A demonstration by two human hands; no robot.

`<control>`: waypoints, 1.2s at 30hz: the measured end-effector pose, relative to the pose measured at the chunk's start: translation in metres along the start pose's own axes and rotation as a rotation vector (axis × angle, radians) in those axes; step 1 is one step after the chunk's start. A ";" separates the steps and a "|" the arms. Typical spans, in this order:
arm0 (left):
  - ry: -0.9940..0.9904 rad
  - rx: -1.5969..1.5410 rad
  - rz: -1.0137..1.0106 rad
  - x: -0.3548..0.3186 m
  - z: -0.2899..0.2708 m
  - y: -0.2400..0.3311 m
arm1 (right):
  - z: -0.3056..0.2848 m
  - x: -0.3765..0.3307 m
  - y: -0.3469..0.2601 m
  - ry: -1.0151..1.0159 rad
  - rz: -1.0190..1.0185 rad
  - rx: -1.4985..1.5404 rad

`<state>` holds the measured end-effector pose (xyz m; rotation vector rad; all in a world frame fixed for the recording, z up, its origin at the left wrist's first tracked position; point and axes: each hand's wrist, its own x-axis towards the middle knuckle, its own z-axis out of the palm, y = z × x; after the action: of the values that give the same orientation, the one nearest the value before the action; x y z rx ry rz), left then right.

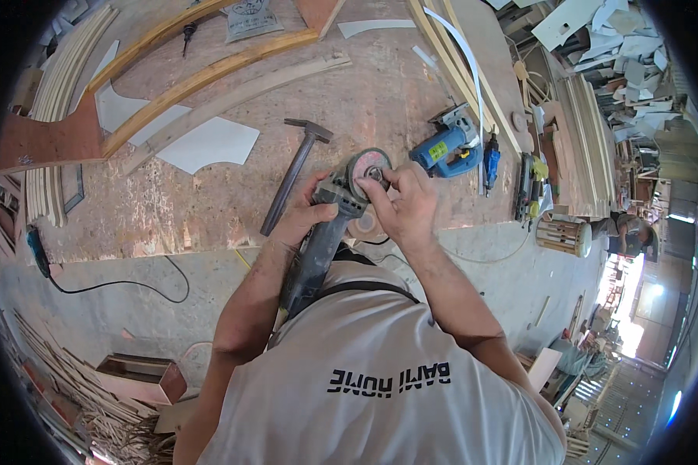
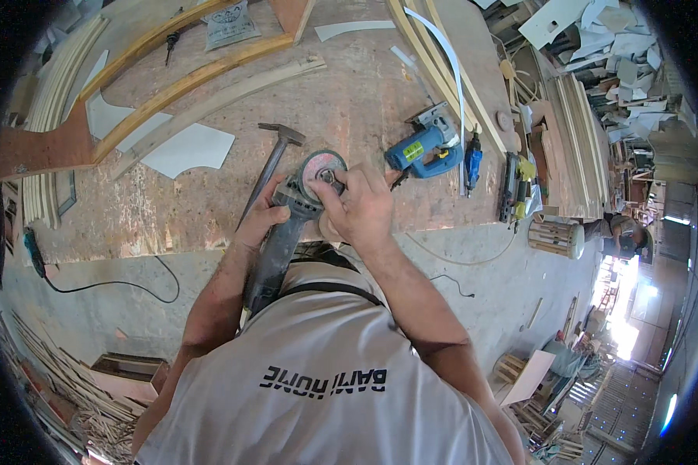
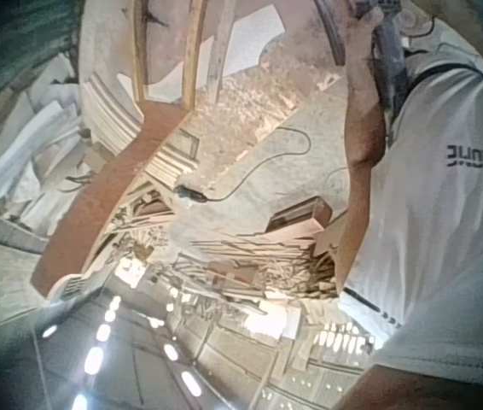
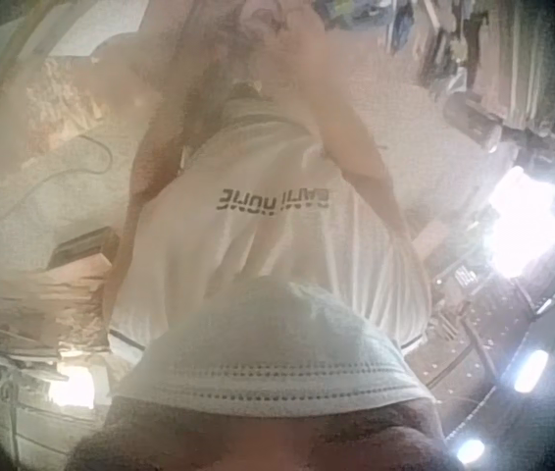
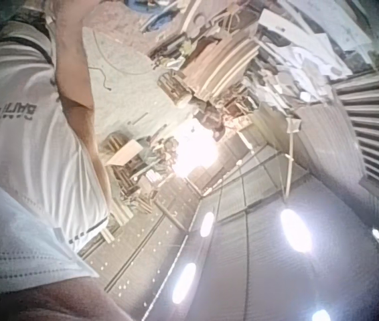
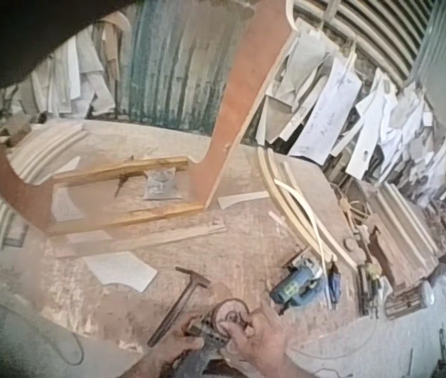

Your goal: The person prepares an angle grinder by attaching a disc and tightening the nut, then plugs the tool into a floor outlet. They proceed to grind the edge of a large wooden board, generating sparks as the tool removes material.

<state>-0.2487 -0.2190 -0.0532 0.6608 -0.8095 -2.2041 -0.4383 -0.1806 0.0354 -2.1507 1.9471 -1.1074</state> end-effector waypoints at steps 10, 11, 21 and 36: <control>-0.097 -0.064 -0.018 0.003 0.013 0.014 | -0.031 0.027 0.027 -0.248 -0.249 0.280; -0.094 -0.062 -0.021 0.002 0.016 0.016 | -0.025 0.021 0.028 -0.159 -0.213 0.272; -0.061 -0.049 -0.019 -0.001 0.003 0.003 | -0.024 0.018 0.007 -0.137 -0.154 0.172; -0.036 -0.091 -0.014 -0.008 0.003 0.005 | 0.022 -0.011 -0.005 0.061 0.129 0.644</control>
<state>-0.2431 -0.2146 -0.0458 0.5858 -0.7199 -2.2567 -0.4217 -0.1791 0.0159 -1.6390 1.4360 -1.5193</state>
